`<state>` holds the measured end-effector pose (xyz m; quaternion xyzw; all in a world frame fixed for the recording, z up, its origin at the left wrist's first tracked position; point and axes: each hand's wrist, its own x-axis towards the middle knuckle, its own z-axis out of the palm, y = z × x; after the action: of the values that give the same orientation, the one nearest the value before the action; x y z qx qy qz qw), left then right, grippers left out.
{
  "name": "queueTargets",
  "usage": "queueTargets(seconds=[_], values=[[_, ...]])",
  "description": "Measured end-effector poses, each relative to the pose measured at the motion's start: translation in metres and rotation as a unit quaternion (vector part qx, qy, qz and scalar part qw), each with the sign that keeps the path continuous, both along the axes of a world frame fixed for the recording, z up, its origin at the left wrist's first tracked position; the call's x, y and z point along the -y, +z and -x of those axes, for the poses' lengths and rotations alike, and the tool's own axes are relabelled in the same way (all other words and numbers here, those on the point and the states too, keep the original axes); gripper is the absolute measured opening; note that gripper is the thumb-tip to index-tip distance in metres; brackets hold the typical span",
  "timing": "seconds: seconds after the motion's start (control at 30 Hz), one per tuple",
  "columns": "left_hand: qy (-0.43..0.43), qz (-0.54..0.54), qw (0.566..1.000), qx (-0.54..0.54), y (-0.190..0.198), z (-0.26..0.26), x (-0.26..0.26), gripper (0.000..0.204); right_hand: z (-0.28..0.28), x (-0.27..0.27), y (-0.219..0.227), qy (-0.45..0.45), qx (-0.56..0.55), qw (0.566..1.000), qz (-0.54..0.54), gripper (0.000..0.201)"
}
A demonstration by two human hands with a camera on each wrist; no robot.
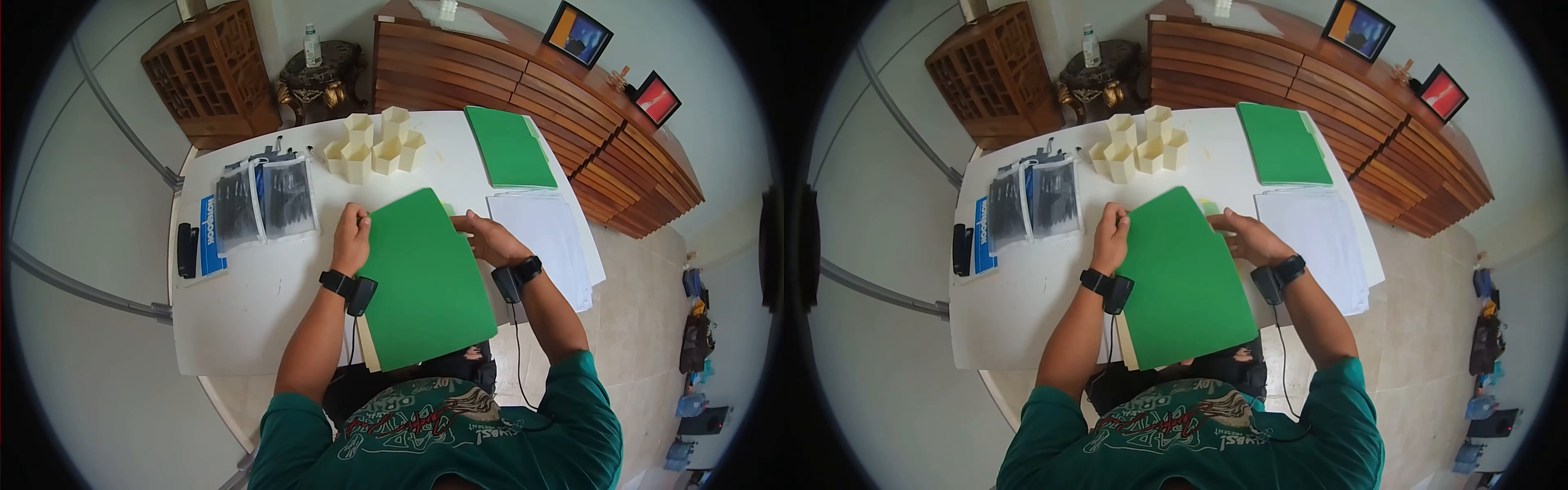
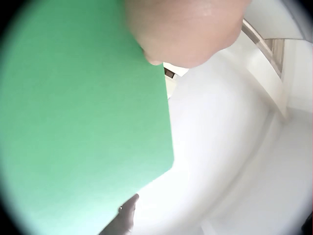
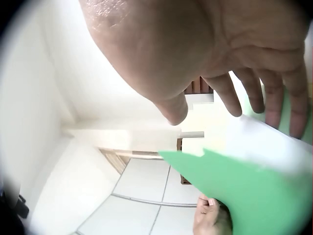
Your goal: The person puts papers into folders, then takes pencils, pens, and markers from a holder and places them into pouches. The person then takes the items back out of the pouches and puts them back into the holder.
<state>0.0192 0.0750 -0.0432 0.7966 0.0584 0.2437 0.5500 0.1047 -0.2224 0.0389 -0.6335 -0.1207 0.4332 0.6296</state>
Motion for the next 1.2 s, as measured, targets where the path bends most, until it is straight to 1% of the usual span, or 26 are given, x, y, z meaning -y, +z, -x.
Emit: queueTargets(seconds=[0.03,0.1,0.13,0.17,0.2,0.23,0.27,0.3,0.33,0.37,0.4,0.43,0.47,0.5,0.57,0.6,0.67,0.7,0.77,0.83,0.9,1.03,1.1,1.13,1.17,1.2], values=[[-0.001,-0.002,1.000,0.000,-0.005,-0.001,-0.004,0.008,0.002,-0.004,-0.001,-0.001,0.000,1.000,-0.002,0.070],[0.021,0.119,0.991,0.054,-0.011,-0.003,-0.015,0.003,0.005,-0.015,-0.003,0.017,-0.097,0.994,-0.050,0.068],[0.023,0.173,0.984,0.042,-0.012,-0.003,-0.020,0.003,0.011,-0.021,0.000,0.033,-0.090,0.993,-0.063,0.065],[0.022,0.172,0.984,0.042,-0.014,-0.003,-0.020,0.003,0.016,-0.027,-0.004,0.030,-0.060,0.997,-0.030,0.064],[-0.009,0.307,0.949,0.076,-0.014,-0.002,-0.020,0.004,0.021,-0.031,-0.001,0.027,-0.096,0.994,-0.036,0.054],[-0.040,0.435,0.893,0.107,-0.014,-0.002,-0.020,0.005,0.026,-0.033,0.002,0.024,-0.133,0.990,-0.042,0.044],[-0.033,0.427,0.897,0.112,-0.014,-0.001,-0.022,0.007,0.025,-0.032,-0.008,0.025,-0.133,0.990,-0.043,0.044],[-0.033,0.427,0.897,0.113,-0.008,0.001,-0.022,0.007,0.022,-0.029,-0.024,0.037,0.020,0.999,-0.009,0.031],[-0.031,0.422,0.899,0.110,-0.003,0.003,-0.021,0.006,0.022,-0.028,-0.028,0.049,0.172,0.984,0.026,0.022],[-0.028,0.418,0.902,0.107,0.000,0.004,-0.020,0.005,0.022,-0.020,-0.029,0.049,0.172,0.983,0.027,0.022],[-0.029,0.420,0.901,0.106,-0.003,0.003,-0.020,0.005,0.025,-0.011,-0.019,0.007,0.201,0.980,0.016,0.025],[-0.038,0.431,0.896,0.102,-0.008,0.002,-0.021,0.006,0.026,-0.001,-0.005,-0.034,0.229,0.973,0.006,0.030],[-0.047,0.443,0.890,0.099,-0.013,0.000,-0.022,0.007,0.024,0.017,0.011,-0.038,0.293,0.955,0.024,0.030],[-0.047,0.445,0.889,0.100,-0.018,-0.002,-0.023,0.007,0.019,0.037,0.028,-0.058,0.295,0.953,0.044,0.031],[-0.019,0.305,0.950,0.061,-0.023,-0.006,-0.025,0.008,0.004,0.087,0.046,-0.103,0.309,0.942,0.073,0.035],[-0.022,0.306,0.950,0.064,-0.019,-0.007,-0.022,0.008,-0.005,0.112,0.049,-0.127,0.295,0.943,0.090,0.035],[0.004,0.069,0.997,0.033,-0.005,-0.002,-0.011,0.015,-0.021,0.155,0.052,-0.155,0.247,0.947,0.134,0.031],[0.001,0.072,0.997,0.037,-0.002,-0.001,-0.007,0.015,-0.028,0.173,0.049,-0.165,0.211,0.951,0.157,0.030],[0.035,-0.075,0.996,0.040,0.004,0.002,-0.001,0.022,-0.043,0.201,0.030,-0.167,0.210,0.950,0.161,0.029],[0.040,-0.089,0.995,0.024,0.011,0.004,0.003,0.026,-0.052,0.215,0.019,-0.166,0.208,0.950,0.164,0.029],[0.021,-0.154,0.988,0.016,0.011,0.004,0.001,0.025,-0.061,0.222,0.014,-0.168,0.231,0.927,0.242,0.031],[0.023,-0.147,0.989,0.013,0.011,0.004,0.001,0.025,-0.089,0.247,0.013,-0.149,0.216,0.918,0.296,0.032],[0.017,-0.147,0.989,-0.002,0.014,0.005,0.002,0.024,-0.103,0.252,0.012,-0.113,0.408,0.808,0.410,0.031],[0.021,-0.145,0.989,-0.002,0.015,0.005,0.003,0.024,-0.107,0.246,0.012,-0.146,0.459,0.749,0.454,0.029],[0.021,-0.159,0.987,0.000,0.017,0.005,0.004,0.024,-0.112,0.240,0.013,-0.130,0.519,0.707,0.463,0.030],[0.020,-0.174,0.985,0.002,0.019,0.005,0.004,0.024,-0.119,0.223,0.008,-0.120,0.546,0.707,0.434,0.035]])
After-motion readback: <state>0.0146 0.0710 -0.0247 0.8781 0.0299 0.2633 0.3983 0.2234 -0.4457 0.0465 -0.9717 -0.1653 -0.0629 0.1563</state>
